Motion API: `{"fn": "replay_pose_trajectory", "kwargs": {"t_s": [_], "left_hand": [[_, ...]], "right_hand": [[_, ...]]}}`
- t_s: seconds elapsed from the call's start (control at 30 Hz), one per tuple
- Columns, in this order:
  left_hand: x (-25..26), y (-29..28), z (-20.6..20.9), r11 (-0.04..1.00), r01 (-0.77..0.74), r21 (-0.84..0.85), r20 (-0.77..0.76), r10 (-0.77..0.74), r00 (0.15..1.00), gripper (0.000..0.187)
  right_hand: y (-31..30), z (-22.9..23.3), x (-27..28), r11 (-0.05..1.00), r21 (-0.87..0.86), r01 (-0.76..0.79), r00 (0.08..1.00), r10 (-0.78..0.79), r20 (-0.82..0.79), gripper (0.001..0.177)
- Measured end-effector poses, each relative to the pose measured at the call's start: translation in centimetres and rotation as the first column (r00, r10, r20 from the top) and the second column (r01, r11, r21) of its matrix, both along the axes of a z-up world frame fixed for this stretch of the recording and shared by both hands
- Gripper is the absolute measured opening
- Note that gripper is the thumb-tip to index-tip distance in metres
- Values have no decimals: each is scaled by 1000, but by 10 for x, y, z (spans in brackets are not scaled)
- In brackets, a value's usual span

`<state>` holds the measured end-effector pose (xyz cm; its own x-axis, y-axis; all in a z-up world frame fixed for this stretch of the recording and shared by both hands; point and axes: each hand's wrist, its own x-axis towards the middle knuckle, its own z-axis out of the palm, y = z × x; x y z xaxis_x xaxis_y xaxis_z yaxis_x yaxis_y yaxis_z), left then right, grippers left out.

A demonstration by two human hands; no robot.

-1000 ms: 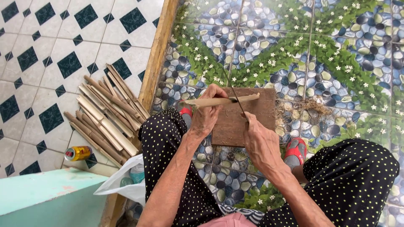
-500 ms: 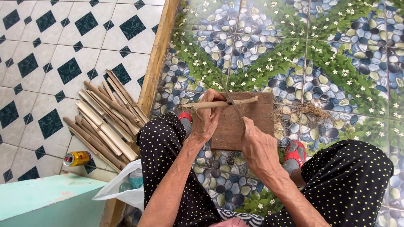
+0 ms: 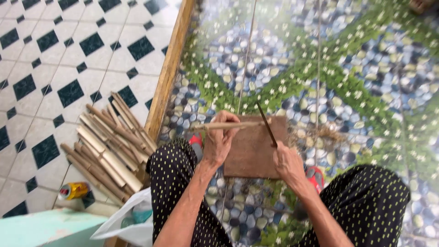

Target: The person sits on the floor and uses a large knife to shave and split bamboo strips on a wooden block.

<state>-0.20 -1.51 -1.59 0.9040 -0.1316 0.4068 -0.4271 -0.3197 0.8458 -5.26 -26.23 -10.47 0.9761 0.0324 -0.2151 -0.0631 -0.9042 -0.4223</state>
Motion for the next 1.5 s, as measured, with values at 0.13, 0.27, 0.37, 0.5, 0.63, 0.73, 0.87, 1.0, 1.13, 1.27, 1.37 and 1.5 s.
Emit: {"fn": "replay_pose_trajectory", "kwargs": {"t_s": [0.13, 0.27, 0.37, 0.5, 0.63, 0.73, 0.87, 1.0, 1.13, 1.27, 1.37, 1.5], "left_hand": [[5, -17, -10, 998, 46, -53, -53, -49, 997, 1], [-3, -42, 13, 991, 64, 119, 115, -78, 990, 12], [-14, -63, 19, 982, 119, 144, 141, -140, 980, 23], [-21, -87, 19, 974, 100, 204, 208, -143, 968, 27], [-15, -94, 20, 974, 146, 171, 212, -181, 960, 24], [-16, -100, 22, 973, 151, 176, 213, -188, 959, 32], [-16, -105, 18, 961, 244, 131, 113, -259, 959, 20], [-13, -112, 15, 953, 263, 150, 82, -277, 957, 25], [-7, -127, -22, 979, 185, 84, 71, -192, 979, 37], [0, -128, -35, 997, 21, -71, -88, -27, 996, 29], [-4, -118, -21, 1000, 18, -11, -376, -21, 926, 43], [-17, -114, 18, 884, -77, -461, -748, -340, 570, 58]], "right_hand": [[16, 76, -5, 940, 306, 151, 986, -164, 18, 36], [23, 123, -11, 735, 637, 234, 950, -313, 12, 43], [15, 95, -13, 587, 783, 206, 943, -333, 1, 28], [8, 54, -13, 352, 908, 225, 925, -370, -86, 24], [3, 59, -12, 123, 971, 205, 926, -347, -151, 36], [-4, 56, -9, 41, 965, 259, 906, -356, -228, 23], [-8, 54, -2, 27, 893, 449, 804, -450, -390, 22], [-12, 60, -7, 185, 890, 418, 823, -491, -284, 33], [-27, 37, -6, 209, 851, 482, 786, -531, -315, 33], [-25, 100, 3, -41, 944, 328, 811, -500, -304, 36], [-26, 114, 3, -245, 928, 281, 817, -447, -365, 36], [-30, 100, 1, -512, 837, 196, 885, -274, -375, 34]]}}
